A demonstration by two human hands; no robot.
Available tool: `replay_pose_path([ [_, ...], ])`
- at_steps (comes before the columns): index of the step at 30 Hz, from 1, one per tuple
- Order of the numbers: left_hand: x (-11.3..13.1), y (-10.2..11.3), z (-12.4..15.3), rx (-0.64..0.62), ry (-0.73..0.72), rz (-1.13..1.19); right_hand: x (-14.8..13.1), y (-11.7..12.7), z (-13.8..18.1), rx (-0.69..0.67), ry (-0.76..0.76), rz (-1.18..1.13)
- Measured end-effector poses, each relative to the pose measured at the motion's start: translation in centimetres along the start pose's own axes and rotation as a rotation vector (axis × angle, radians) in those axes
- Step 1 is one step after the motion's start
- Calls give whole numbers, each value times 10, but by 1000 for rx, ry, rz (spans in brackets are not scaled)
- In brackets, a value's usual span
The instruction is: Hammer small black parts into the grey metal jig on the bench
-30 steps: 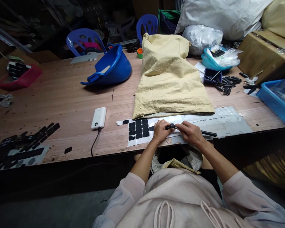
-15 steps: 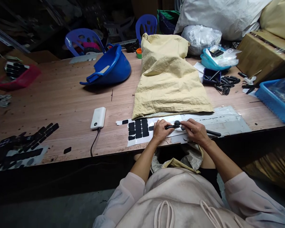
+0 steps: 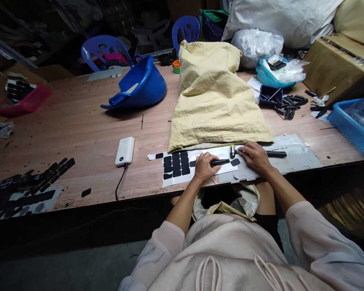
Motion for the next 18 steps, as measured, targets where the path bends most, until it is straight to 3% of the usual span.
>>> replay_pose_path([
  [7, -2, -1, -1, 20, 18, -27, -3, -1, -1, -1, -11, 37],
  [10, 5, 3, 10, 67, -40, 7, -2, -1, -1, 8, -15, 25],
  [13, 18, 0, 42, 28, -186, 136, -1, -2, -1, 6, -25, 16],
  [16, 29, -20, 87, -155, -295, 234, 0, -4, -1, -1, -34, 19],
  [18, 28, -39, 112, -257, -282, 216, 1, -5, -1, -5, -41, 17],
])
Point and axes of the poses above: each hand's wrist, its own z-axis away from the middle knuckle, its own y-axis out of the back of the hand, x = y × z, the point moved 4 cm from there along -z, towards the middle knuckle
